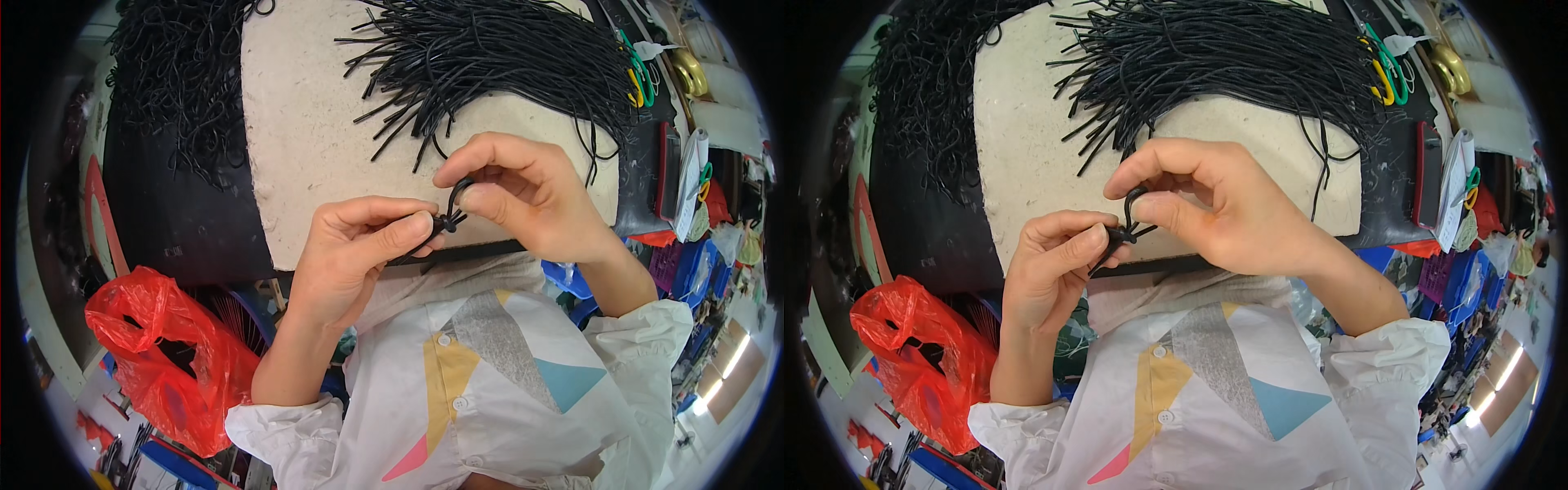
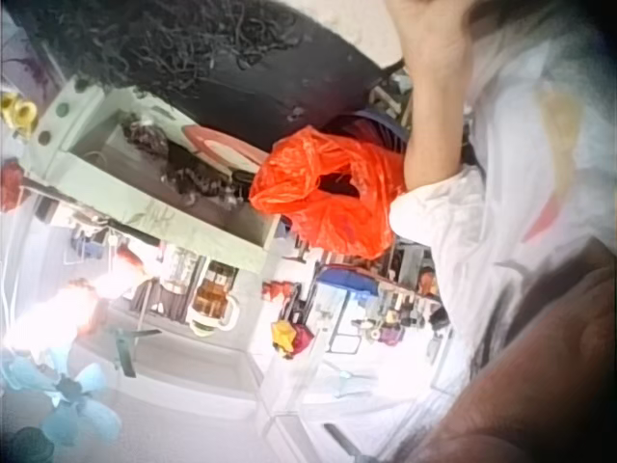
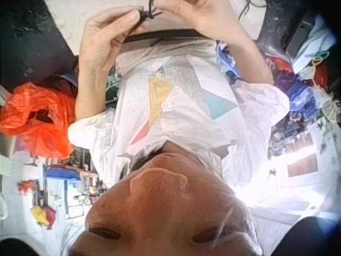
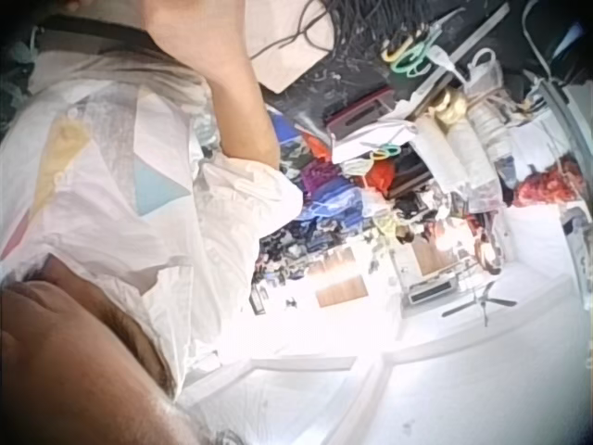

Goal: Manual assembly and knotting of thin black cords or elastic bands, likely for shoe components.

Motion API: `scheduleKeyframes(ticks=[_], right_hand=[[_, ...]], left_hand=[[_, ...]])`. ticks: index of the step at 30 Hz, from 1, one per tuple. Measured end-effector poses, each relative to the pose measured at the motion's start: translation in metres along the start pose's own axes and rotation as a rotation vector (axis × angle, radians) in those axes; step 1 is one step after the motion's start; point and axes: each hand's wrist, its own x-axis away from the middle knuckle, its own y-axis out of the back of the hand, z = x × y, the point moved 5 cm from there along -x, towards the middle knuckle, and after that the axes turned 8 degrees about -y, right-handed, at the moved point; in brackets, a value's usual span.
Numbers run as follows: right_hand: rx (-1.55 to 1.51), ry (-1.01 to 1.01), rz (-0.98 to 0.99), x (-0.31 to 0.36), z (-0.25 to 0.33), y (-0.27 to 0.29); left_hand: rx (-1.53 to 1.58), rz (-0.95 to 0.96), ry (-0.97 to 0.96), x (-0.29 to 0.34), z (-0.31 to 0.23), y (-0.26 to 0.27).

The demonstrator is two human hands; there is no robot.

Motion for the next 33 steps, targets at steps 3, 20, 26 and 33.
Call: scheduleKeyframes(ticks=[3,20,26,33], right_hand=[[-0.088,-0.023,-0.008,0.0008,0.0011,-0.0014],[0.131,0.126,-0.120,0.0020,0.0084,-0.0016],[0.041,0.005,-0.117,0.0037,0.0011,-0.0009],[0.127,0.040,-0.149,0.0052,0.0036,0.0001]], left_hand=[[-0.053,0.019,-0.029,-0.0007,-0.0013,-0.0058],[-0.118,-0.041,-0.095,0.0025,-0.0038,-0.0097],[-0.064,-0.124,-0.174,0.0028,-0.0037,-0.0062],[-0.051,-0.120,-0.100,0.0023,-0.0005,-0.0079]])
